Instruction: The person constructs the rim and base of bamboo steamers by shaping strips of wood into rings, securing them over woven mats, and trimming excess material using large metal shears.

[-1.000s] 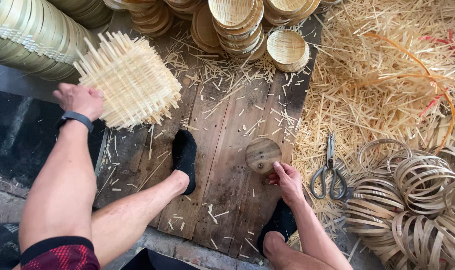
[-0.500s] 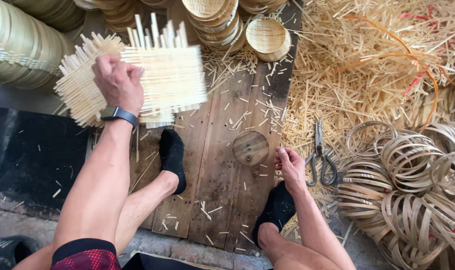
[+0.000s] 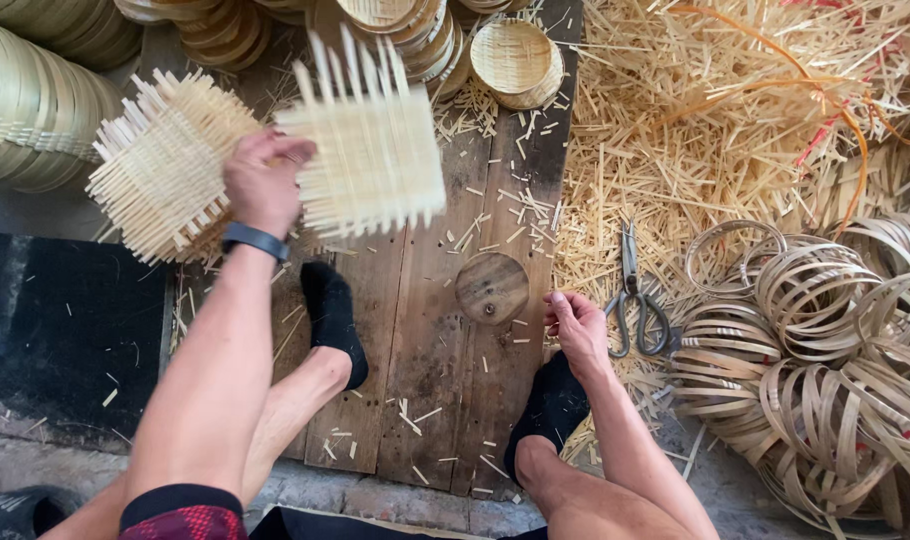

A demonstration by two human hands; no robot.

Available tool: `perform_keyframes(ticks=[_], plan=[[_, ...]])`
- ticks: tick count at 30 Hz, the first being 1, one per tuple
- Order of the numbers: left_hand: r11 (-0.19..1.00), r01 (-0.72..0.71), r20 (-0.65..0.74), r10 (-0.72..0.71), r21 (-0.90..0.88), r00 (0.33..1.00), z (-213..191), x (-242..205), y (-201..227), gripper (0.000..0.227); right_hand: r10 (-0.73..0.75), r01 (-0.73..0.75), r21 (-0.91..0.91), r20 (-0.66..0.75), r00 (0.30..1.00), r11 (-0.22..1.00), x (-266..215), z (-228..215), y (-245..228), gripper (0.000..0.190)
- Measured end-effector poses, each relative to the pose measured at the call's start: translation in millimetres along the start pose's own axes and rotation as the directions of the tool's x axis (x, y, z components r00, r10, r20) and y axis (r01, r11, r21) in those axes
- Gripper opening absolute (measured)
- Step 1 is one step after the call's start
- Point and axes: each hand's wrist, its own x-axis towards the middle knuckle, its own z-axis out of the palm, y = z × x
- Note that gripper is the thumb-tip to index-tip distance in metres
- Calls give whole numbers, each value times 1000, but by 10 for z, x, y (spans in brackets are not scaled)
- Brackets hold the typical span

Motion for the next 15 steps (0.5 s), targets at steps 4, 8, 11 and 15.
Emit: perform_keyframes(ticks=[4, 8, 11, 15], plan=[[970, -133, -37, 144, 201, 989, 203, -145, 68, 14, 29, -29, -9, -8, 1000, 1000, -58, -12, -25, 29], [942, 117, 49, -107, -315, 993, 116, -104, 218, 23, 38, -39, -41, -38, 999, 998, -64, -51, -76, 30], [835, 204, 24, -223, -512, 975, 83, -76, 318, 33, 15, -16, -43, -25, 1000, 999, -78, -4, -149, 32], [757, 453, 210, -403, -470, 891, 330, -367, 425, 33, -96, 92, 58, 64, 993, 994, -103, 124, -476, 36]])
